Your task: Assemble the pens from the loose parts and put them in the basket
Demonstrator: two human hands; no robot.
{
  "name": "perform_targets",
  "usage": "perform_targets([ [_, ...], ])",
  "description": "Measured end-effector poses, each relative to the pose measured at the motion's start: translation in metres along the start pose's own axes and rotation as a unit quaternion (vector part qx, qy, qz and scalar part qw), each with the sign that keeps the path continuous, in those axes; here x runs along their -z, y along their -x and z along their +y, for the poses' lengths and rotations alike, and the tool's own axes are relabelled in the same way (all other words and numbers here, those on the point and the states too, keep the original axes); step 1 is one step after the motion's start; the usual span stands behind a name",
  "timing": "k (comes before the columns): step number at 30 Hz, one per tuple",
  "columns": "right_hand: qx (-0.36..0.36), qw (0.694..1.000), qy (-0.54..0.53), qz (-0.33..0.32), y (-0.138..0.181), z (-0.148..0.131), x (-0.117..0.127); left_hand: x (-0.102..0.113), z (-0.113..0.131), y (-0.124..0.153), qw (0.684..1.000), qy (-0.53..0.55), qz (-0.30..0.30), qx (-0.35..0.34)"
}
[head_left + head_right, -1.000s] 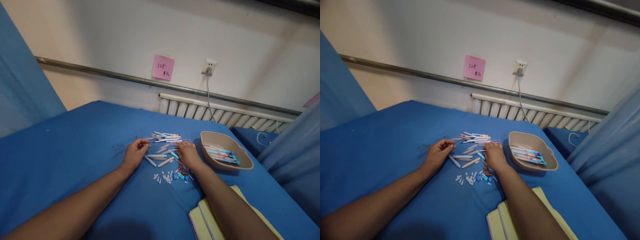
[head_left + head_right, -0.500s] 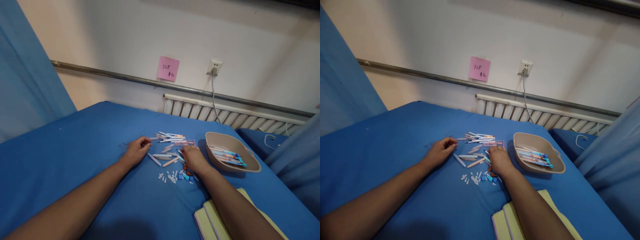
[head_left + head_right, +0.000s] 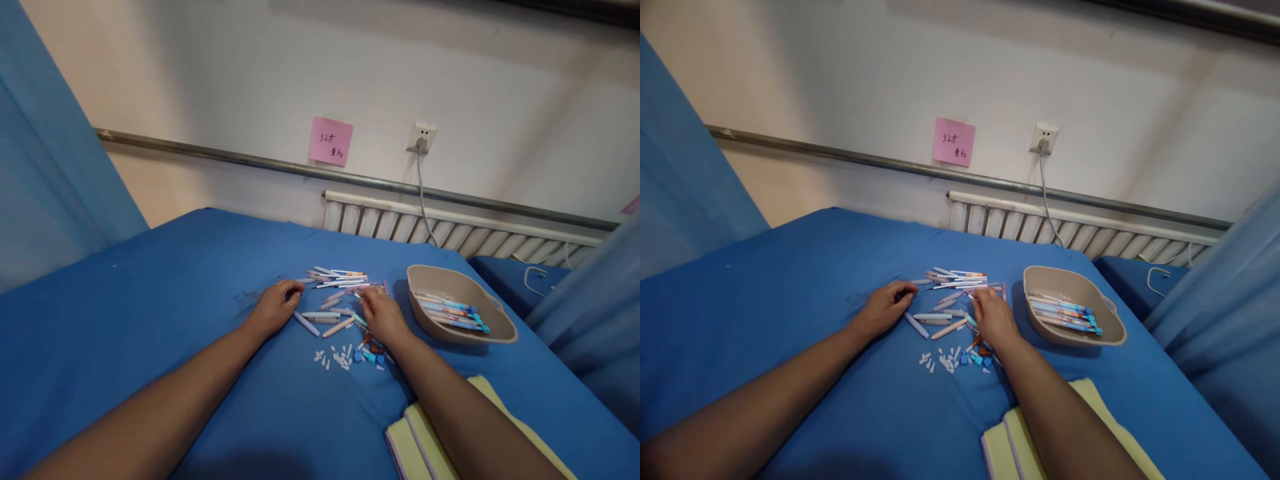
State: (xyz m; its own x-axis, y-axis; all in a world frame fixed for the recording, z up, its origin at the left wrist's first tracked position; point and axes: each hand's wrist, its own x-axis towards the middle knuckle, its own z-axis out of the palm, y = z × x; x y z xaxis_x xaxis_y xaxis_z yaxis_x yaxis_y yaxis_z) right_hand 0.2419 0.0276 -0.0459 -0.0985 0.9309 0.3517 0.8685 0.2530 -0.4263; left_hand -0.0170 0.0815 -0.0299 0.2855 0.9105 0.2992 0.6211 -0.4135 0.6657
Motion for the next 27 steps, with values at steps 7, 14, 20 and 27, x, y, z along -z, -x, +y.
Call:
perform_targets([
  [7,-0.001,0.999,-0.035,-0.019,-0.002,0.002,-0.002,-0.004,-0.005,-0.02,0.985,-0.141,-0.007,-0.102],
  [14,0.004,0.999,-0.046,-0.025,-0.002,0.0,-0.003,-0.014,-0.006,-0.04,0.961,-0.24,-0.038,-0.131],
  [20,0.013,0.999,-0.046,-0.024,-0.002,0.001,-0.003,-0.014,-0.01,-0.041,0.956,-0.254,-0.047,-0.138],
  [27,0.001,0.998,-0.049,-0.031,-0.003,0.003,-0.004,-0.011,-0.006,-0.04,0.953,-0.263,-0.05,-0.145],
])
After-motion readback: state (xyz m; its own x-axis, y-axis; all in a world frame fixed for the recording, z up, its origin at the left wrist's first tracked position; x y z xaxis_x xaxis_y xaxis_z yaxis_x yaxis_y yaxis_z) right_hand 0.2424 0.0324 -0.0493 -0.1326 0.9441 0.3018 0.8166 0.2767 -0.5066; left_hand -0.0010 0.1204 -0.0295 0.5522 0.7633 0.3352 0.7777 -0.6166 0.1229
